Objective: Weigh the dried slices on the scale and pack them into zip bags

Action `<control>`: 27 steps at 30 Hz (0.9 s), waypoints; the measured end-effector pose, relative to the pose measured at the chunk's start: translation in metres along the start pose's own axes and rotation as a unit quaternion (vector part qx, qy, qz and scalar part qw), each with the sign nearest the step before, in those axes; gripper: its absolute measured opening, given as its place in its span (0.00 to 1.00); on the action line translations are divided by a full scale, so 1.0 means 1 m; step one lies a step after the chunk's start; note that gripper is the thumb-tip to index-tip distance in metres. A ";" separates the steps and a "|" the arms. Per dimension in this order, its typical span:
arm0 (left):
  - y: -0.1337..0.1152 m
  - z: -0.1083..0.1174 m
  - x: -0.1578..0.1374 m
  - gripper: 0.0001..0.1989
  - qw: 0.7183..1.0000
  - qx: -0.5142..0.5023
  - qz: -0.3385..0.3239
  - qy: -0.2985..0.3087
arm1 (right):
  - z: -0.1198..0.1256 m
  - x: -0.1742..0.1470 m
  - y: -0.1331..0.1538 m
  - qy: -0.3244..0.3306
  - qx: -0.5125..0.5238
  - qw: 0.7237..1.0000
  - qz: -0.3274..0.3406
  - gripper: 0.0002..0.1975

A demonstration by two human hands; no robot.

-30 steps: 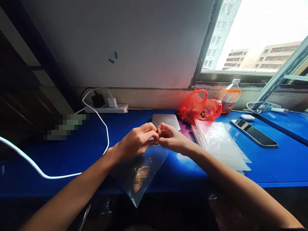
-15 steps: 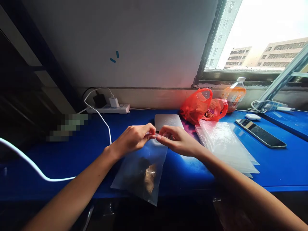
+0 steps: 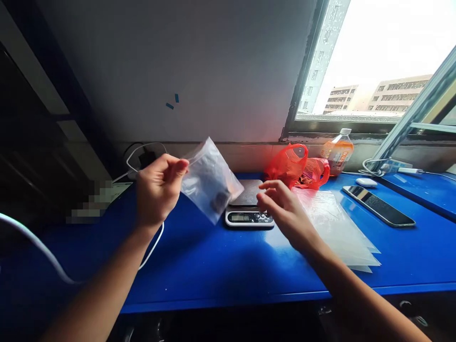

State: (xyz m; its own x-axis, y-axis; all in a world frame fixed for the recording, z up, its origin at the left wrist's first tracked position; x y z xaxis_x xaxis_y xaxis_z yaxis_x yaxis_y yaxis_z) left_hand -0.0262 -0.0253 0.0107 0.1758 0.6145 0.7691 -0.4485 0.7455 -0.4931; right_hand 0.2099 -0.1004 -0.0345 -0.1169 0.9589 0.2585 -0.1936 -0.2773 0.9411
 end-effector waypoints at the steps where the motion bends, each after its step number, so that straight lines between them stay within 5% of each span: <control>1: -0.007 -0.001 0.006 0.17 0.999 -0.021 -0.015 -0.020 | -0.003 -0.006 -0.002 0.012 0.015 1.000 -0.019 0.19; 7: -0.062 -0.029 0.043 0.20 0.977 -0.164 -0.133 -0.020 | 0.000 -0.012 -0.008 0.068 0.226 0.969 -0.070 0.30; 12: -0.081 -0.059 0.058 0.16 0.966 -0.177 -0.176 0.072 | 0.011 -0.018 0.000 -0.028 0.291 0.956 0.002 0.22; 17: -0.069 -0.101 0.074 0.08 0.975 -0.093 -0.151 0.135 | 0.045 -0.031 -0.004 -0.220 0.148 0.961 0.073 0.24; 19: -0.066 -0.126 0.081 0.08 0.979 -0.059 -0.125 0.152 | 0.071 -0.034 -0.014 -0.326 0.045 0.939 0.102 0.27; 21: -0.066 -0.157 0.088 0.09 0.967 -0.037 -0.092 0.233 | 0.097 -0.038 -0.025 -0.408 -0.036 0.906 0.105 0.30; 24: -0.070 -0.205 0.095 0.12 0.920 -0.026 -0.041 0.389 | 0.126 -0.045 -0.038 -0.454 -0.098 0.883 0.072 0.32; 27: -0.073 -0.242 0.101 0.15 0.897 -0.023 -0.007 0.441 | 0.139 -0.052 -0.044 -0.468 -0.143 0.872 0.031 0.34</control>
State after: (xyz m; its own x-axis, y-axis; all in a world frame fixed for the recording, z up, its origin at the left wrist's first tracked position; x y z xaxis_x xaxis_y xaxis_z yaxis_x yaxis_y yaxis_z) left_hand 0.2365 0.0447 0.0265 0.8157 0.5544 0.1654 -0.4066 0.7527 -0.5179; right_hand 0.3603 -0.1299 -0.0587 0.6838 0.5338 0.4974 -0.4662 -0.2047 0.8607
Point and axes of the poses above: each hand's wrist, its own x-axis towards the middle knuckle, its own z-axis out of the back of the hand, y = z × x, the point moved 1 cm from there along x, towards the middle knuckle, and after that the axes turned 13 degrees about y, right-handed, at the moved point
